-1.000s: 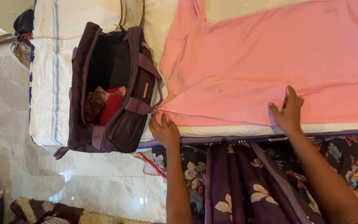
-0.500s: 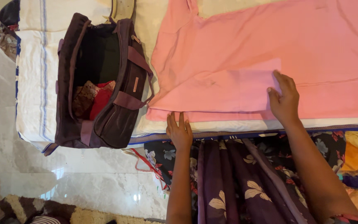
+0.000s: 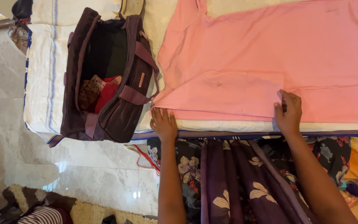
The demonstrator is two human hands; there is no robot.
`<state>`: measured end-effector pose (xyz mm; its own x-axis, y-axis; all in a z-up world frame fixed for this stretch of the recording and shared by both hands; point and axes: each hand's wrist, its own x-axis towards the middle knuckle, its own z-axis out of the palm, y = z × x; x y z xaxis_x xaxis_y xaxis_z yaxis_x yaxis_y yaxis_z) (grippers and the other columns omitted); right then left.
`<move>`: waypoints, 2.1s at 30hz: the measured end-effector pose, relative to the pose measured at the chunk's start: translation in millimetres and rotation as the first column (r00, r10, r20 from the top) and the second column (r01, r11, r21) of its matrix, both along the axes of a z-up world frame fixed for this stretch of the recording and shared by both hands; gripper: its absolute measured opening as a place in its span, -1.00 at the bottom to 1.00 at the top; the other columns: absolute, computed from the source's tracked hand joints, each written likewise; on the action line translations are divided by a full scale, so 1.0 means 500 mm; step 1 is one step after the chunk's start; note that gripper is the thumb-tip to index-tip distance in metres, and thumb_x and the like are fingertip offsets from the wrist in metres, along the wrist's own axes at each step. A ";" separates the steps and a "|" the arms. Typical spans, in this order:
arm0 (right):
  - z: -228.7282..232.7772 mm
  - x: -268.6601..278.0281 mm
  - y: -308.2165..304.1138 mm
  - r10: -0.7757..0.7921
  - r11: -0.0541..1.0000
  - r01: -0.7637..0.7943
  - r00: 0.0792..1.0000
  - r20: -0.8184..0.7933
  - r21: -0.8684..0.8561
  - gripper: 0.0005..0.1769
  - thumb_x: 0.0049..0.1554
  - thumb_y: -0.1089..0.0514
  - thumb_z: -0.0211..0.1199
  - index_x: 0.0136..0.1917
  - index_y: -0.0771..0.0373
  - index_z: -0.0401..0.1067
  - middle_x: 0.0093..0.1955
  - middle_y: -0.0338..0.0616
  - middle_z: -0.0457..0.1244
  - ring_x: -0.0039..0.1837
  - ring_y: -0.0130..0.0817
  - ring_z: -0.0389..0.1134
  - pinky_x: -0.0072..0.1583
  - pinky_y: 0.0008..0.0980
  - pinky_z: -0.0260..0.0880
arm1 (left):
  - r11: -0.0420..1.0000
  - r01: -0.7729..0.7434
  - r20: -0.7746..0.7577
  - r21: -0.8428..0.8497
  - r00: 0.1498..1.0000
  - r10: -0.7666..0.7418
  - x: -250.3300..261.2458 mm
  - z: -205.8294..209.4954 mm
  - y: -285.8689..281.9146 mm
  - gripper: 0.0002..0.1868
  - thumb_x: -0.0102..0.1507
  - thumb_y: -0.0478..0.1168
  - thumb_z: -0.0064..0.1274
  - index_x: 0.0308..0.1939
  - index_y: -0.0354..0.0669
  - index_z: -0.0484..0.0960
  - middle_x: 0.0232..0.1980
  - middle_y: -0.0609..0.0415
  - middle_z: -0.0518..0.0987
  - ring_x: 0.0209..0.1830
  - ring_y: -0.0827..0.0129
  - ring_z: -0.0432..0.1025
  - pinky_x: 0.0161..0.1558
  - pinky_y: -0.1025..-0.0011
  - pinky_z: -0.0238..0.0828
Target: The person smooths out a pink long-sleeved garment on a bed, folds the bottom and sides inward to create a rectangular shape, and then folds it in half before placing it inside a bag.
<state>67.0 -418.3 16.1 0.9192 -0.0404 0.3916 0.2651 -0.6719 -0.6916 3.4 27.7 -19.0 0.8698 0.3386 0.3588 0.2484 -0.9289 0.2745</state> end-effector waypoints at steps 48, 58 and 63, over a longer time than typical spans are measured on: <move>0.018 -0.055 0.131 0.121 0.943 -0.084 0.988 0.097 -0.323 -0.76 0.13 0.10 0.35 0.10 0.08 0.55 0.28 -0.11 0.28 0.39 -0.07 0.22 0.42 0.03 0.06 | 0.958 0.285 0.205 -0.037 0.940 -0.272 0.033 0.061 -0.175 -0.59 0.21 -0.34 0.14 0.16 -0.03 0.65 0.23 -0.11 0.49 0.30 -0.03 0.36 0.18 -0.02 0.26; -0.007 -0.087 0.103 0.135 0.915 -0.086 0.986 0.096 -0.395 -0.63 0.16 0.17 0.30 0.25 0.04 0.55 0.45 -0.17 0.28 0.51 -0.02 0.22 0.44 -0.01 0.10 | 0.915 0.390 0.221 -0.103 0.906 -0.361 0.080 0.056 -0.034 -0.84 0.33 -0.34 0.14 -0.01 -0.19 0.63 0.22 -0.09 0.51 0.45 -0.14 0.29 0.38 -0.08 0.27; 0.003 -0.087 0.128 0.079 0.934 -0.044 0.993 0.084 -0.354 -0.61 0.18 0.01 0.24 0.27 0.09 0.50 0.44 -0.09 0.27 0.56 0.01 0.15 0.50 0.20 -0.03 | 0.946 0.325 0.229 -0.003 0.921 -0.316 0.081 0.072 -0.080 -0.76 0.24 -0.21 0.10 -0.03 -0.13 0.63 0.18 -0.06 0.54 0.41 -0.09 0.29 0.38 -0.26 0.01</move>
